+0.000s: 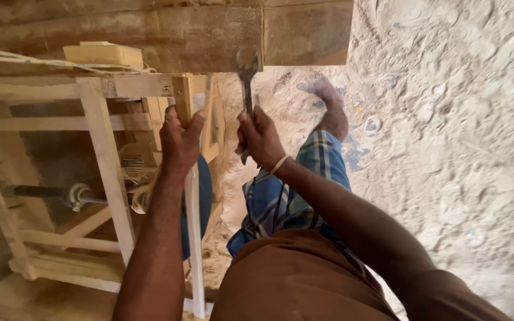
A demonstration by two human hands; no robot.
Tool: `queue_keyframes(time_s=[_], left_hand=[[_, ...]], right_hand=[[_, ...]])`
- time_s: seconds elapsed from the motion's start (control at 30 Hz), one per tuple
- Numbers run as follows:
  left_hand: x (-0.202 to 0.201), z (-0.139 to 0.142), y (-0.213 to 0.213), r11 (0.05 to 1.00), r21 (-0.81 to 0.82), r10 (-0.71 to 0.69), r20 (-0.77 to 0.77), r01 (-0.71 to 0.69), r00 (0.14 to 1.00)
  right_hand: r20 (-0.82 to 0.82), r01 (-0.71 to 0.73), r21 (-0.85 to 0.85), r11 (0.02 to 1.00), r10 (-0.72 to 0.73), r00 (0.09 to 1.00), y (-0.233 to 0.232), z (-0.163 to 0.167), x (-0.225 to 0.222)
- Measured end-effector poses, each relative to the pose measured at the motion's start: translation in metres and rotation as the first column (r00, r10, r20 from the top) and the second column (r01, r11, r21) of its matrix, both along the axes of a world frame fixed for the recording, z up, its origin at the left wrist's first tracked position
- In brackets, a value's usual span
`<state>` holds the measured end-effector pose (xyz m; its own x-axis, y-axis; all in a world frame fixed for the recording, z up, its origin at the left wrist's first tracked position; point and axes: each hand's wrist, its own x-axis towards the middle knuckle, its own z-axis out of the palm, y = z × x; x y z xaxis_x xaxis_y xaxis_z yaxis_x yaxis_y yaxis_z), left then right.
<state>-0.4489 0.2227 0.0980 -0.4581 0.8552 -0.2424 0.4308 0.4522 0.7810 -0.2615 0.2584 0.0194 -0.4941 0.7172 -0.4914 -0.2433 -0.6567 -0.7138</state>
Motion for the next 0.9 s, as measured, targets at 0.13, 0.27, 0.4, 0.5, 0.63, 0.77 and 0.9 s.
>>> queue_keyframes(time_s=[0.13,0.27,0.4,0.5,0.63,0.77,0.9], left_hand=[[-0.018,0.001,0.002,0.98,0.011,0.197,-0.22,-0.199,0.956],[-0.034,0.0,0.007,0.944,-0.028,0.315,-0.222,-0.329,0.923],[-0.033,-0.009,0.011,0.937,-0.028,0.336,-0.199,-0.348,0.921],[-0.031,-0.013,0.008,0.931,-0.032,0.358,-0.12,-0.364,0.926],[-0.03,-0.013,0.005,0.944,0.003,0.328,-0.12,-0.33,0.937],[-0.029,-0.007,0.009,0.943,0.083,0.328,-0.08,-0.321,0.941],[-0.028,-0.002,0.011,0.91,-0.098,0.381,-0.18,-0.402,0.907]], right_hand=[[-0.088,-0.015,-0.15,0.989,0.002,0.996,-0.001,-0.019,0.015],[0.169,-0.133,0.037,0.99,0.125,0.978,0.012,-0.021,0.055],[0.282,-0.279,-0.029,0.96,0.276,0.919,0.026,-0.012,0.083],[0.307,-0.349,0.004,0.937,0.331,0.892,0.032,-0.007,0.087],[0.294,-0.397,-0.003,0.918,0.38,0.877,0.039,0.001,0.08],[0.232,-0.428,0.004,0.904,0.415,0.879,0.052,0.012,0.074],[0.324,-0.53,0.063,0.846,0.485,0.812,0.064,0.024,0.081]])
